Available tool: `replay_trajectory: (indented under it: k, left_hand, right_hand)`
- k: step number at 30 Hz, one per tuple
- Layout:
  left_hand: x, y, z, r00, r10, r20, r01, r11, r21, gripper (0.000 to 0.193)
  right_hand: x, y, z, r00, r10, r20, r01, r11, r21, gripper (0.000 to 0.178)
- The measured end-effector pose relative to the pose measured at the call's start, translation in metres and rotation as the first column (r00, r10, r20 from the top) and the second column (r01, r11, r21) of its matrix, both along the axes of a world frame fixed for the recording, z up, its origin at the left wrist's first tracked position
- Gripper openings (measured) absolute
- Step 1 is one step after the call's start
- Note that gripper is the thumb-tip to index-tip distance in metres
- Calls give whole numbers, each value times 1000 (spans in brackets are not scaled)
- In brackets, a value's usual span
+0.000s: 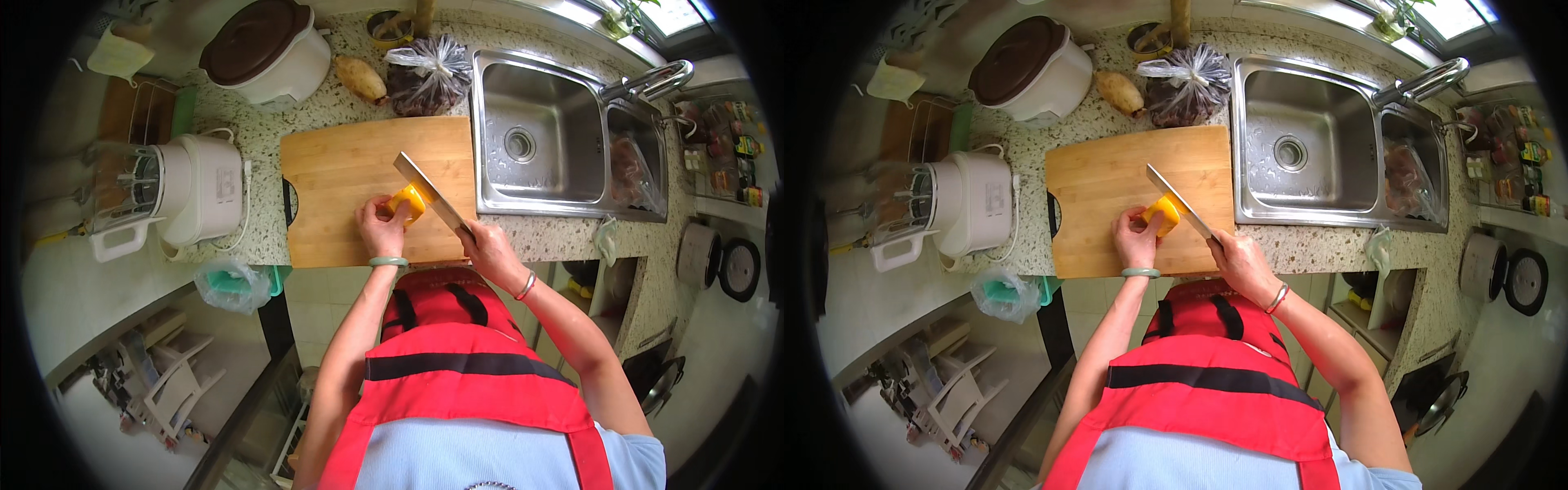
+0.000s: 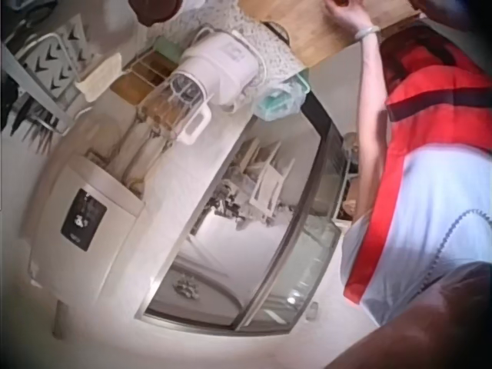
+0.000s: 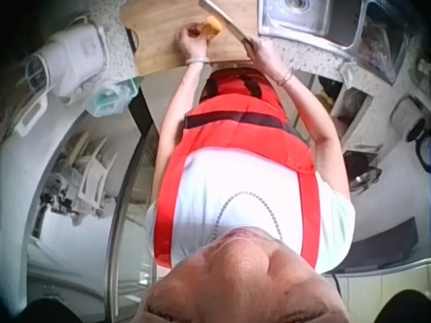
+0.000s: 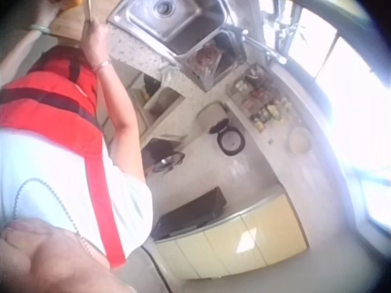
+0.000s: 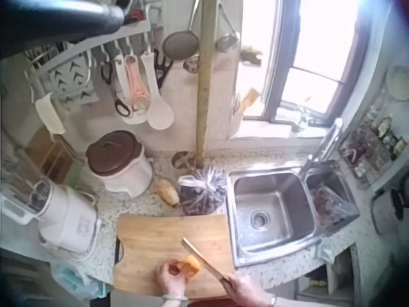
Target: The person retrieves a knife and begins peeling a yellow root vegetable on a wooden cutting board. After peeling, they rinse the vegetable under running water in the sink. The person then proceeds to slice the vegetable into thin strips and dices them into small cubes, accumulating a pile of diced pieces on the board.
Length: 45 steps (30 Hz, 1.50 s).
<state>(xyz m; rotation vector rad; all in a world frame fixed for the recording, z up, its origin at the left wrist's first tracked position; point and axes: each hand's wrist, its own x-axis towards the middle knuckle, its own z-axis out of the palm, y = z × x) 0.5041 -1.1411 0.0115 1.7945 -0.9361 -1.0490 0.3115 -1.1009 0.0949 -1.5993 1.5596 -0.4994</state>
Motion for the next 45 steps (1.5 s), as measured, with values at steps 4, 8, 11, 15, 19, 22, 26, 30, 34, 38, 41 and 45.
replay_trajectory:
  k: [4, 8, 11, 15, 19, 22, 26, 30, 34, 38, 41, 45]
  left_hand:
    - [3, -1, -3, 998, 13, -59, -14, 1000, -5, 32]
    - [5, -4, 0, 999, -9, -52, 10, 1000, 18, 33]
    - [8, -5, -2, 998, -22, -54, 23, 999, 25, 33]
    - [9, -5, -6, 990, -6, -141, 12, 999, 42, 33]
    - [10, -8, -1, 987, -42, -155, 52, 997, 58, 32]
    - [11, -9, -2, 986, -57, -155, 70, 995, 75, 31]
    - [14, -8, -3, 985, -95, -144, 104, 993, 54, 33]
    - [15, -8, -2, 983, -116, -145, 127, 990, 67, 31]
    - [14, -8, -4, 981, -143, -135, 150, 988, 42, 29]
    - [15, -5, -8, 981, -156, -116, 159, 987, 16, 28]
    - [19, -4, -6, 978, -182, -97, 184, 983, 12, 28]
    - [18, -5, -9, 975, -177, -136, 178, 984, -4, 29]
  right_hand:
    - [7, 10, 3, 998, -10, -55, 13, 998, 56, 16]
    - [12, 19, 5, 998, -30, -62, 34, 998, 52, 15]
    - [16, 25, 8, 996, -54, -68, 57, 997, 44, 14]
    - [21, 27, 14, 993, -30, -115, 37, 998, 59, 14]
    - [25, 22, 21, 986, 3, -164, 14, 995, 103, 18]
    - [27, 10, 30, 987, 29, -156, 5, 976, 219, 21]
    - [27, -2, 34, 988, 59, -141, -26, 974, 225, 24]
    - [29, -14, 37, 985, 87, -147, -51, 971, 235, 25]
    - [31, -22, 35, 985, 98, -143, -58, 964, 259, 26]
    - [33, -24, 28, 980, 110, -168, -64, 964, 258, 26]
    - [40, -16, 3, 986, 53, -157, -9, 963, 269, 22]
    - [50, 2, -39, 979, -10, -203, 40, 989, 144, 20]
